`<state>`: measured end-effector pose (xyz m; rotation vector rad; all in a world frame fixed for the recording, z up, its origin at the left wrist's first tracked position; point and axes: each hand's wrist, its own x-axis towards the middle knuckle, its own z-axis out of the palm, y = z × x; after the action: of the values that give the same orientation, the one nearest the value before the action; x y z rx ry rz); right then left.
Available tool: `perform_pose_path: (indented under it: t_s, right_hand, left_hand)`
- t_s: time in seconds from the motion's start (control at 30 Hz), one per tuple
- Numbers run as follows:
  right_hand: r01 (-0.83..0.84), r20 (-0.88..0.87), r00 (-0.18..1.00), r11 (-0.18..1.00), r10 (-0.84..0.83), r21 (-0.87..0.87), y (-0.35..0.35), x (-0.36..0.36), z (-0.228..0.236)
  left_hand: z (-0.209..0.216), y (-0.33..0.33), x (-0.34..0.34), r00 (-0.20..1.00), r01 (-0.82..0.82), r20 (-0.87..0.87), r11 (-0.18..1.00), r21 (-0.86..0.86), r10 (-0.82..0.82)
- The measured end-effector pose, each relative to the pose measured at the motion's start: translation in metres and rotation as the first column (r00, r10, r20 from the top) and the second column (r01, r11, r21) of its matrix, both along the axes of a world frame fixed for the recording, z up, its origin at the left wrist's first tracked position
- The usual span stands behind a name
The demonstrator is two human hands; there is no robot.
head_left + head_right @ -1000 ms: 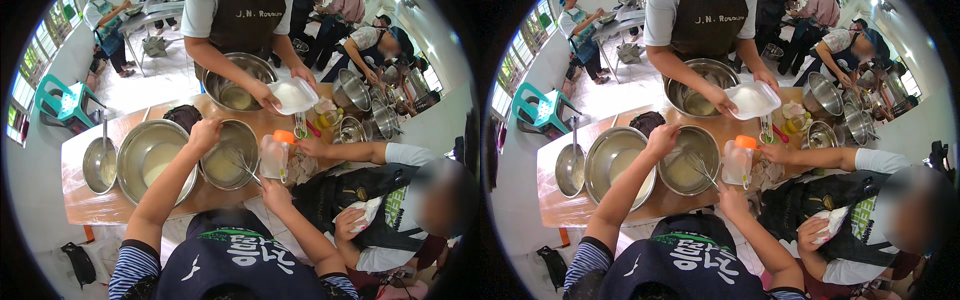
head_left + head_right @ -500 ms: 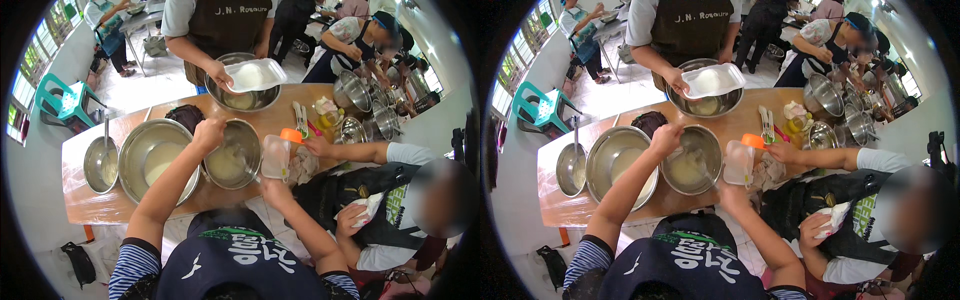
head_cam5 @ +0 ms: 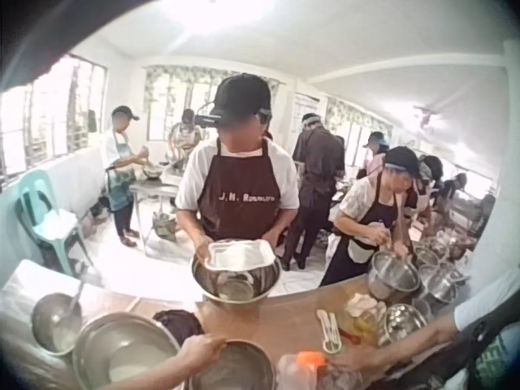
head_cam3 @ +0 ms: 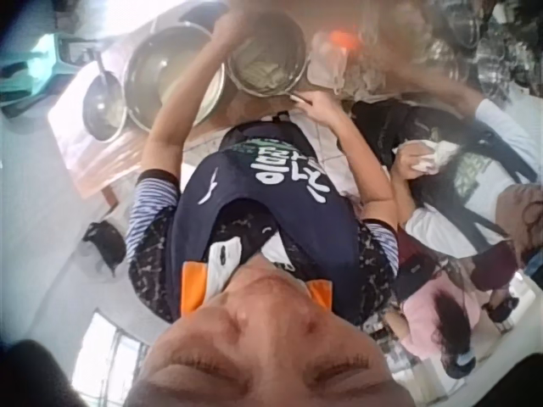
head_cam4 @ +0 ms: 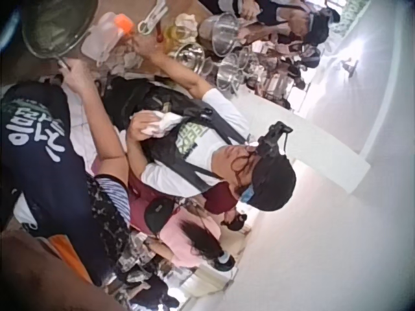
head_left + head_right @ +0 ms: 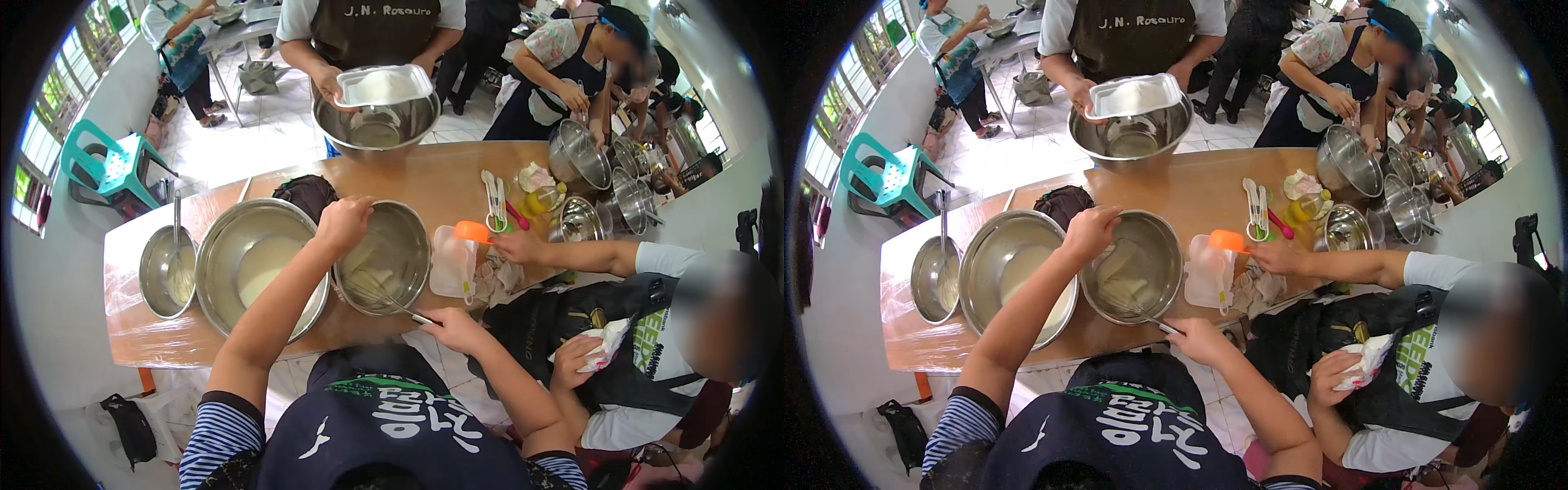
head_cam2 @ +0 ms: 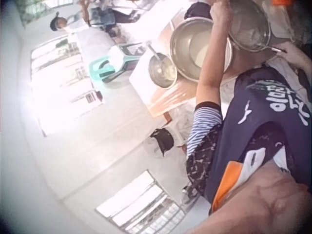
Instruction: The person whisking ingredients in a metal bowl while receiving assistance from another person who provides measured ingredients; the person uses a whisk to mix and a spoon to add white powder into the bowl.
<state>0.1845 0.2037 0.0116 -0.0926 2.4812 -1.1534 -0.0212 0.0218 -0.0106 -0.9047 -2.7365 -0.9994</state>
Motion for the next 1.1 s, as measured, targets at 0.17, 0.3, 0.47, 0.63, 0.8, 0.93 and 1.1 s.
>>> perform_pose_path:
  t_s: [0.17,0.3,0.47,0.63,0.8,0.93,1.1]
  right_hand:
    - [0.128,0.159,0.974,0.969,-0.163,0.21,0.005,-0.008,-0.001]
    - [0.221,0.21,0.954,0.975,-0.213,-0.012,0.009,-0.006,0.019]
    - [0.142,0.032,0.989,0.99,-0.141,-0.007,0.017,0.002,-0.003]
    - [0.102,0.152,0.981,0.989,-0.117,0.108,0.02,-0.008,0.007]
    - [0.33,0.066,0.942,0.944,-0.33,0.016,0.022,-0.003,-0.035]
    - [0.682,0.676,0.669,0.617,-0.309,-0.392,-0.025,-0.003,-0.024]
    - [0.61,0.55,0.781,0.556,-0.297,-0.565,-0.048,-0.005,-0.027]
  left_hand:
    - [0.001,0.003,0.001,1.0,-0.014,0.026,1.0,0.007,0.014]
    - [0.003,0.004,-0.003,0.999,-0.019,0.03,1.0,-0.023,0.02]
    - [0.001,0.008,-0.001,1.0,0.005,0.015,1.0,0.014,-0.005]
    - [-0.004,0.008,-0.004,0.999,-0.015,0.033,1.0,-0.005,0.015]
    - [-0.001,0.017,0.001,0.999,-0.006,0.035,1.0,0.014,0.005]
    - [-0.016,0.008,-0.016,0.996,-0.033,0.081,0.997,0.073,0.027]
    - [-0.03,0.007,-0.022,0.989,-0.04,0.142,0.999,0.036,0.034]
